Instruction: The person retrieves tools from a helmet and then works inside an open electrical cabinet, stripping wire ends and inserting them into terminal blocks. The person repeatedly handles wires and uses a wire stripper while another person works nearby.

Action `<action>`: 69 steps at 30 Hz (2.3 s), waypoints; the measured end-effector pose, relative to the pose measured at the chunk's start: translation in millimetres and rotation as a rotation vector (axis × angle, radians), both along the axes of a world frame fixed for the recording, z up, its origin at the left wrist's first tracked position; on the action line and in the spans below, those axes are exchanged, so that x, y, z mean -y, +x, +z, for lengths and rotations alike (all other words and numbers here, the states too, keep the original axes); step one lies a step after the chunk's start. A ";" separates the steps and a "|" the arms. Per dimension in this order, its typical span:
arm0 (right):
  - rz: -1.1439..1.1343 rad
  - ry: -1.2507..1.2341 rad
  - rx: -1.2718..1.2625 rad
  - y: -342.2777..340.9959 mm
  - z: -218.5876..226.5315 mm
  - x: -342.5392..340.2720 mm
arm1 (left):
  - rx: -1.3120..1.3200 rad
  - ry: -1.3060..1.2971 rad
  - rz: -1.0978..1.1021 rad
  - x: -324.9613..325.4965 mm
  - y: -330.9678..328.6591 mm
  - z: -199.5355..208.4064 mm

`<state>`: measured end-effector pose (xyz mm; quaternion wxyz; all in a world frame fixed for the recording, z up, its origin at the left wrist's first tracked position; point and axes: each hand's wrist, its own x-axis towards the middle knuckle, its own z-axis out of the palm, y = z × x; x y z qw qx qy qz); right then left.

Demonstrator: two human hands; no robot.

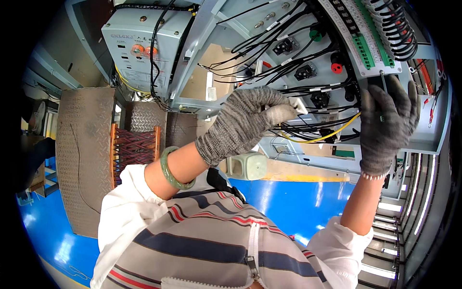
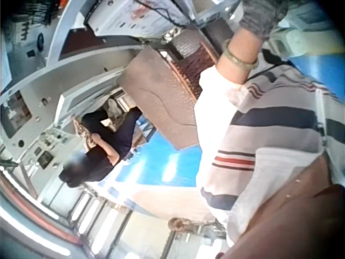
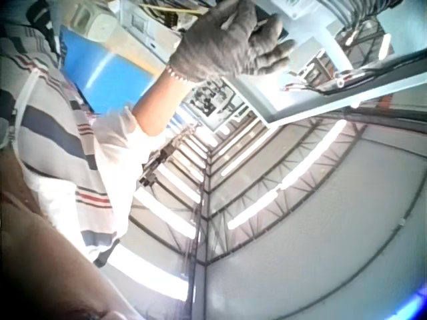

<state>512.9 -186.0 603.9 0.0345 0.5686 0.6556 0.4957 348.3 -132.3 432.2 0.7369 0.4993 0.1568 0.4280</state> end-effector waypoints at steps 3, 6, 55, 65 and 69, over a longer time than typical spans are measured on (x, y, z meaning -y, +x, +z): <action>-0.105 -0.055 0.228 5.5 -4.1 -19.9 | -0.023 0.022 -0.015 -9.7 10.5 1.9; -0.183 -0.096 0.261 9.4 -12.2 -37.1 | 0.054 0.080 0.035 -17.6 28.0 -2.6; 0.263 -0.273 -1.128 3.6 -31.5 1.1 | 0.208 0.691 0.483 -76.5 116.1 30.3; 0.409 0.271 -2.370 29.3 -53.9 -20.2 | 0.418 -0.201 -0.167 -67.5 135.6 65.7; 0.313 0.291 -2.634 34.3 -35.1 -40.2 | 0.518 -0.200 -0.183 -69.1 141.9 71.7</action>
